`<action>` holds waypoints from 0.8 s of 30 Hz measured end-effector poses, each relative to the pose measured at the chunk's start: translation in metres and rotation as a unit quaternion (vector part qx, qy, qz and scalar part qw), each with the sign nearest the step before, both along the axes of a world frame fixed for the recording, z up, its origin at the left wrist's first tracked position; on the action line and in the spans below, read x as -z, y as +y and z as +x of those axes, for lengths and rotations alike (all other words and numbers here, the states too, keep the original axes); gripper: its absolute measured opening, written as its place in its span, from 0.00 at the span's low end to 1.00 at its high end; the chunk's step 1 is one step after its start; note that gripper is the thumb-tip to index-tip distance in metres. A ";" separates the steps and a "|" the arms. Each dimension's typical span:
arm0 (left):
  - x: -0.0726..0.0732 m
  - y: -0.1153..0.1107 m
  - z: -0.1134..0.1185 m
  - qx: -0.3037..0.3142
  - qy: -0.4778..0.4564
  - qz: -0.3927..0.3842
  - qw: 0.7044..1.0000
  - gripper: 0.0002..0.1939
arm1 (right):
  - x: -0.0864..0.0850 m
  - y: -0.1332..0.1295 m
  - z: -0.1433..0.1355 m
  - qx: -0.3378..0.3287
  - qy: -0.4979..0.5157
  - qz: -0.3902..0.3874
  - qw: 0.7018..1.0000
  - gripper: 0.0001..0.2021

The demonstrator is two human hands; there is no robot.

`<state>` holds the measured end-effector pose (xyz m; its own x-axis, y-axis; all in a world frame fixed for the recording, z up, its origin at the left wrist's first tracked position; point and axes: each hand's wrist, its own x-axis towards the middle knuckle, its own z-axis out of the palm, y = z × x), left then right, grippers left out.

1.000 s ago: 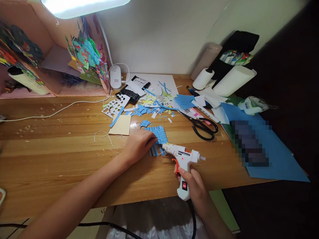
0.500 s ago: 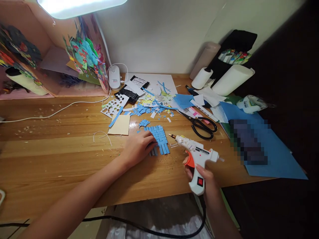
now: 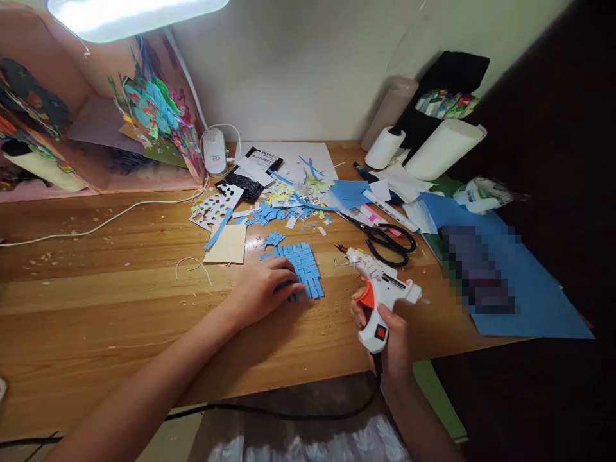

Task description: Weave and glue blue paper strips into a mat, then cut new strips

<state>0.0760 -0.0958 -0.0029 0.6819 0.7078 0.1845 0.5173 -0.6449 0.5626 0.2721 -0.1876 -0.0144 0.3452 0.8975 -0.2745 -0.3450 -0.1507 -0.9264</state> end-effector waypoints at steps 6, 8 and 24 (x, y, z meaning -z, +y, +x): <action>0.006 -0.002 0.002 -0.041 0.008 0.007 0.999 0.11 | -0.001 0.002 0.000 0.010 0.001 0.002 1.000 0.13; 0.009 -0.003 0.003 -0.053 0.014 0.012 0.998 0.08 | -0.002 0.003 -0.001 0.006 -0.001 0.009 1.000 0.13; 0.001 -0.010 0.008 -0.073 0.069 0.029 0.995 0.08 | -0.001 0.004 -0.001 0.018 0.048 0.004 0.999 0.14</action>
<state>0.0835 -0.1054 -0.0040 0.5933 0.7927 0.1398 0.6776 -0.5856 0.4449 0.2715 -0.1832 -0.0133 0.3499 0.8872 -0.3009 -0.4380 -0.1290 -0.8897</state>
